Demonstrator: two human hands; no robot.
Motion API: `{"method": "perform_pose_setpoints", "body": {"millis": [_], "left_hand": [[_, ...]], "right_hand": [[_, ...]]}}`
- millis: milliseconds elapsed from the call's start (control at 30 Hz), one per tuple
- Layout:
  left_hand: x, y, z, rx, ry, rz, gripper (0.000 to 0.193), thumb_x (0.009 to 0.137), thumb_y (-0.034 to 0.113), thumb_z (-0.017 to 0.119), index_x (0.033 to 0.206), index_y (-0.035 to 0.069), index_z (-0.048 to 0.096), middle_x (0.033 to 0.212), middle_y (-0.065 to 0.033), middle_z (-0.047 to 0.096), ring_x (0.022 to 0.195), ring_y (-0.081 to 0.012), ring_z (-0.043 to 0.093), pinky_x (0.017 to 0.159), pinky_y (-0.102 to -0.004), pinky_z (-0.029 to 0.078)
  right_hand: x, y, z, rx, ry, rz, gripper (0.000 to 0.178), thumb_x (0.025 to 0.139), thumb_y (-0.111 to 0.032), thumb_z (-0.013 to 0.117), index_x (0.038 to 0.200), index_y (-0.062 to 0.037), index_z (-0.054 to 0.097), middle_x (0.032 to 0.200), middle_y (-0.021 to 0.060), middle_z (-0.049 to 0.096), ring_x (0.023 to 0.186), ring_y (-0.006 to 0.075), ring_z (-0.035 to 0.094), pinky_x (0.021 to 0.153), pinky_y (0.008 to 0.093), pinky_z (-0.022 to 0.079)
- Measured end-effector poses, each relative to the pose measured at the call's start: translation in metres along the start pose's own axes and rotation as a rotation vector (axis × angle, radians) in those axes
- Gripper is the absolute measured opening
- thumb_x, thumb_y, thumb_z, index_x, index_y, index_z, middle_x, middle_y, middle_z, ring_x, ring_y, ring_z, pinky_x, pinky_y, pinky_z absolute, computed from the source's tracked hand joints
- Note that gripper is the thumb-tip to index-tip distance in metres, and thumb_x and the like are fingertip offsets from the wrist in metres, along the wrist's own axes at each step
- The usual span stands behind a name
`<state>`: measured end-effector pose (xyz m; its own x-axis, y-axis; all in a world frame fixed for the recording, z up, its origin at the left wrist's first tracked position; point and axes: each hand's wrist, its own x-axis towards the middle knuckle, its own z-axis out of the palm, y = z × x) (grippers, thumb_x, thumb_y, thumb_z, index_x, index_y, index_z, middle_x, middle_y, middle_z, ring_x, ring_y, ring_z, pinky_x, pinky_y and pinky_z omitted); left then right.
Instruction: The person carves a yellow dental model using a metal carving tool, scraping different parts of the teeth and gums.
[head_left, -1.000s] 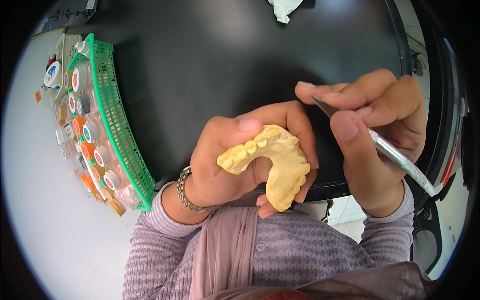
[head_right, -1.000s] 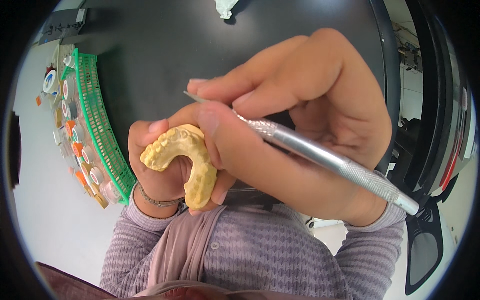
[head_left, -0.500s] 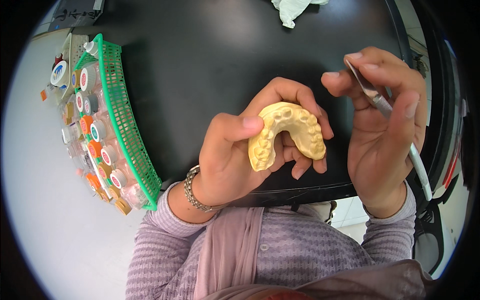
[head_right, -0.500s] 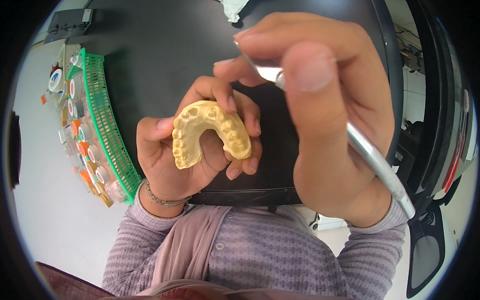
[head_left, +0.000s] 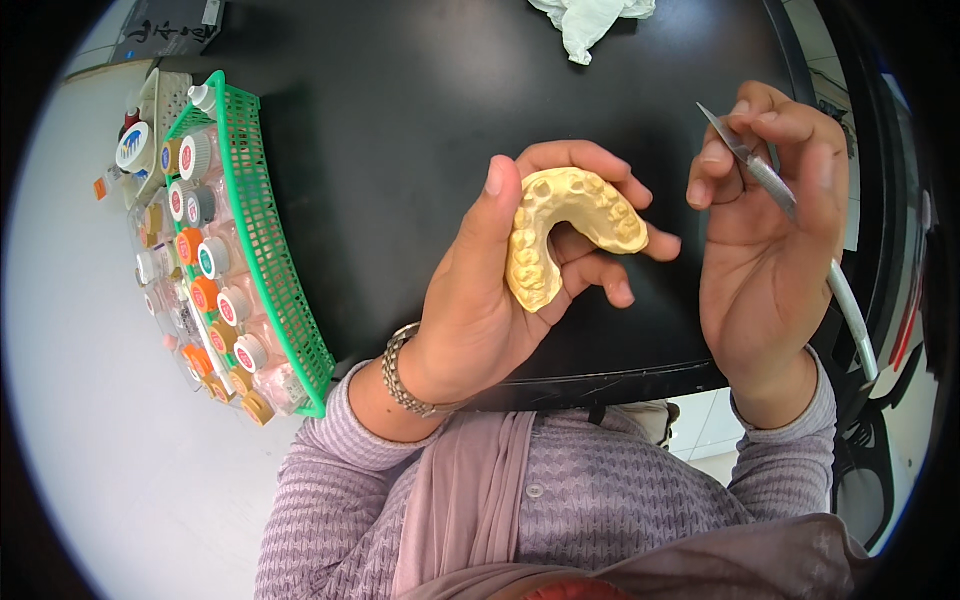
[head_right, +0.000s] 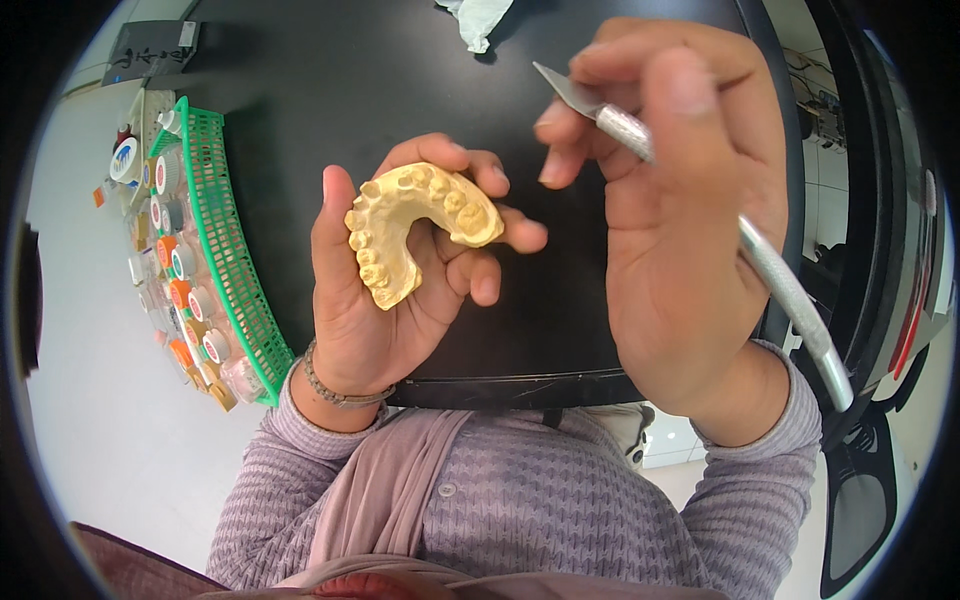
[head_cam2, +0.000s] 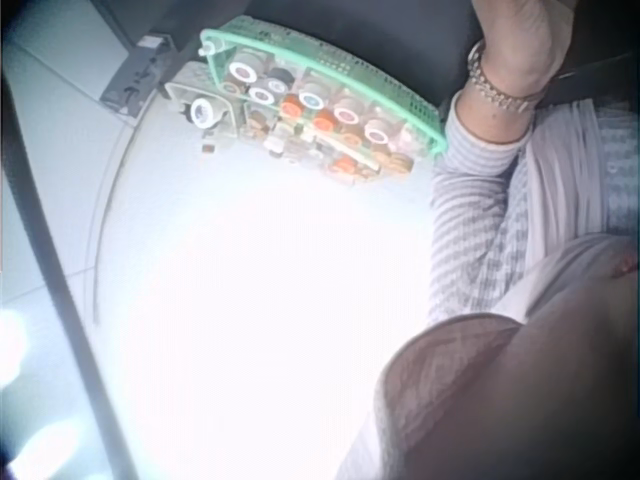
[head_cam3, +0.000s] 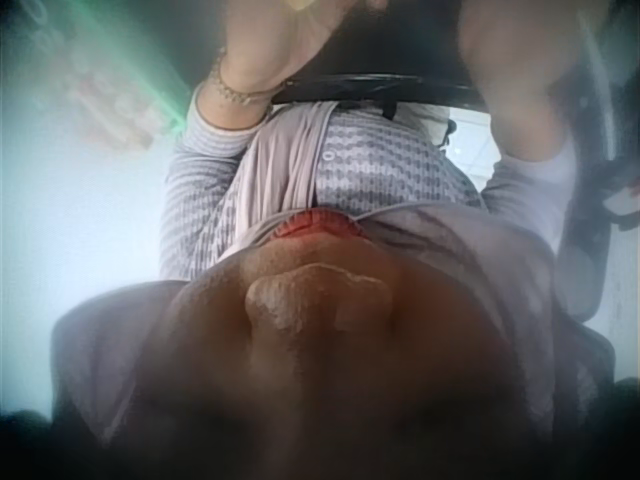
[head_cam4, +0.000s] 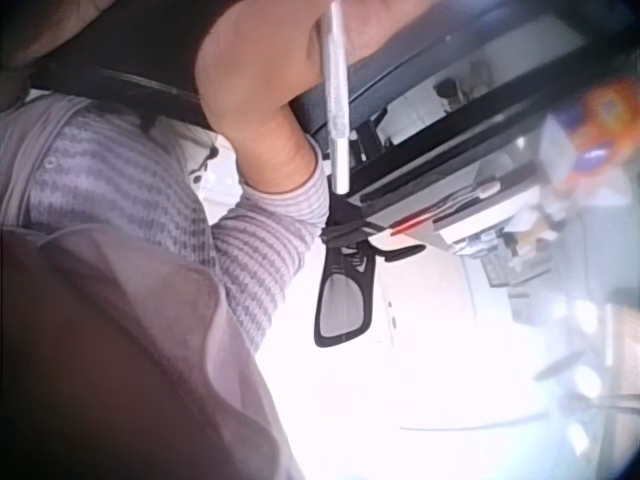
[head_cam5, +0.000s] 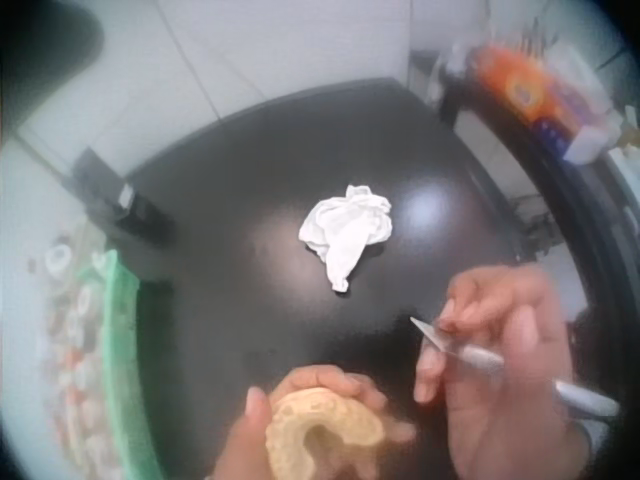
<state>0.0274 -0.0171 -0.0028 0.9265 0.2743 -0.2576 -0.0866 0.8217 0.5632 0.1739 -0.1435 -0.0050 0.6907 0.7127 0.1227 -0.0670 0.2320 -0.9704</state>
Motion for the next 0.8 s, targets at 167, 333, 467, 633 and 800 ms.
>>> {"method": "perform_pose_setpoints", "body": {"millis": [167,333,467,633,800], "left_hand": [[-0.002,0.003,0.004,0.158,0.077,0.029,0.065,0.097,0.058,0.021,0.122,0.002,0.043,0.117,-0.0144,0.054,0.104,-0.0303,0.060,0.079,-0.0328,0.054],[-0.004,0.002,-0.004,0.134,0.019,0.097,0.062,0.097,0.058,0.023,0.122,0.004,0.044,0.115,-0.0104,0.057,0.103,-0.0220,0.060,0.088,-0.0330,0.050],[-0.006,0.002,0.001,0.178,0.084,0.149,0.057,0.098,0.052,0.027,0.120,0.002,0.044,0.114,-0.0124,0.055,0.103,-0.0198,0.058,0.089,-0.0348,0.049],[-0.006,0.000,0.004,0.302,0.105,0.212,0.054,0.099,0.050,0.029,0.120,0.002,0.043,0.115,-0.0135,0.054,0.104,-0.0198,0.056,0.089,-0.0358,0.049],[-0.008,-0.002,0.001,0.434,0.070,0.265,0.054,0.099,0.051,0.029,0.121,0.004,0.041,0.117,-0.0131,0.053,0.107,-0.0191,0.055,0.091,-0.0340,0.046]], "right_hand": [[0.000,-0.006,0.020,-0.056,-0.022,-0.063,0.017,0.095,-0.014,0.049,0.108,-0.0031,0.050,0.117,0.0155,0.049,0.098,0.0182,0.061,0.082,0.0286,0.052],[0.001,-0.014,0.028,-0.094,-0.203,-0.160,0.021,0.082,0.007,0.062,0.100,-0.0006,0.052,0.108,0.0155,0.055,0.092,0.0219,0.065,0.083,0.0342,0.055],[0.000,-0.015,0.027,-0.337,-0.323,-0.331,0.024,0.079,0.011,0.063,0.097,0.0003,0.053,0.100,0.0158,0.057,0.093,0.0279,0.065,0.085,0.0364,0.055],[-0.004,-0.020,0.030,-0.499,-0.364,-0.404,0.026,0.074,0.014,0.066,0.092,0.0002,0.055,0.095,0.0159,0.059,0.103,0.0369,0.063,0.091,0.0418,0.053],[-0.005,-0.020,0.034,-0.493,-0.374,-0.402,0.026,0.073,0.015,0.068,0.090,0.0000,0.055,0.095,0.0154,0.060,0.103,0.0366,0.063,0.092,0.0404,0.053]]}}
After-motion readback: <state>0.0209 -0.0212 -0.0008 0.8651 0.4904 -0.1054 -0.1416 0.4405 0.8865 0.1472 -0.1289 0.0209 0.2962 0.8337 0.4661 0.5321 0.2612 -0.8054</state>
